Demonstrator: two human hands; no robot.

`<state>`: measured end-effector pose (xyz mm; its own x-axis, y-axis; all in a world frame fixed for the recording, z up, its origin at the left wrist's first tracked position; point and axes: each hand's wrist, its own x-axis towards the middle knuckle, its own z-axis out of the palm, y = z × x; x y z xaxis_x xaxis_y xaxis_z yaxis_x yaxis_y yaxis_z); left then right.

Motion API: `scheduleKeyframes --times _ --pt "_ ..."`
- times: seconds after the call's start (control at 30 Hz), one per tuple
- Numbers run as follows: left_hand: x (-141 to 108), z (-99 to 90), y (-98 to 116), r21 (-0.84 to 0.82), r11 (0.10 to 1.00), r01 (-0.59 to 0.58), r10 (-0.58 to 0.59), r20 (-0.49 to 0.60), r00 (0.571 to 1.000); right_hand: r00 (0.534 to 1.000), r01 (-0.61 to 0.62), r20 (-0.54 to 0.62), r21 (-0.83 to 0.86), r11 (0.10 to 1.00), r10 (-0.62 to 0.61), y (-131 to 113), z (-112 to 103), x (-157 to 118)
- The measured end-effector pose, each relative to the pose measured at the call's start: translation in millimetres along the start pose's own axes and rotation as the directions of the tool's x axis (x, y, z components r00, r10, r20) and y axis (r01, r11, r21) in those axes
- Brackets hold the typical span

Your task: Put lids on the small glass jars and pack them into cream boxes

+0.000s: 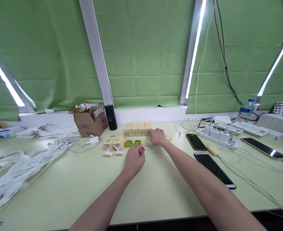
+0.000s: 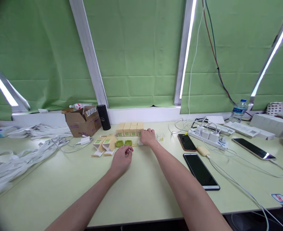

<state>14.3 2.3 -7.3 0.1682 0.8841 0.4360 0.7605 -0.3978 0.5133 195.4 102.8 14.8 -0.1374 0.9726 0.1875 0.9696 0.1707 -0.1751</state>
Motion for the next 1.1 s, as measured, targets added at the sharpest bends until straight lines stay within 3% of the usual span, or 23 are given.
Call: scheduleKeyframes --times 0.13,0.3,0.4,0.6,0.87,1.1 --pt "0.1 -0.9 -0.6 0.023 1.000 0.016 -0.017 0.028 0.999 0.997 -0.008 -0.073 -0.014 1.000 0.007 -5.8 -4.9 -13.7" --pt "2.0 -4.8 -2.3 0.144 0.989 0.042 -0.051 0.064 0.997 0.983 0.004 -0.181 -0.033 0.999 -0.010 -20.8 -8.8 -52.7" --pt "4.8 -9.6 -5.3 0.261 0.962 0.079 -0.097 0.056 0.994 0.990 0.098 -0.101 -0.039 0.994 -0.101 -31.3 -3.2 -81.9" --pt "11.6 -18.5 -16.0 0.426 0.901 0.087 -0.112 0.035 0.993 0.989 0.147 -0.015 0.024 0.989 -0.147 -43.3 12.2 -124.6" --pt "19.9 -29.0 -27.9 0.557 0.825 0.097 -0.144 0.040 0.989 0.986 0.168 0.008 0.078 0.983 -0.169 -39.7 10.5 -128.3" --pt "33.2 -29.0 -28.9 0.533 0.845 0.039 -0.135 0.141 0.981 0.985 0.168 0.005 0.140 0.976 -0.171 -36.4 13.2 -125.7"
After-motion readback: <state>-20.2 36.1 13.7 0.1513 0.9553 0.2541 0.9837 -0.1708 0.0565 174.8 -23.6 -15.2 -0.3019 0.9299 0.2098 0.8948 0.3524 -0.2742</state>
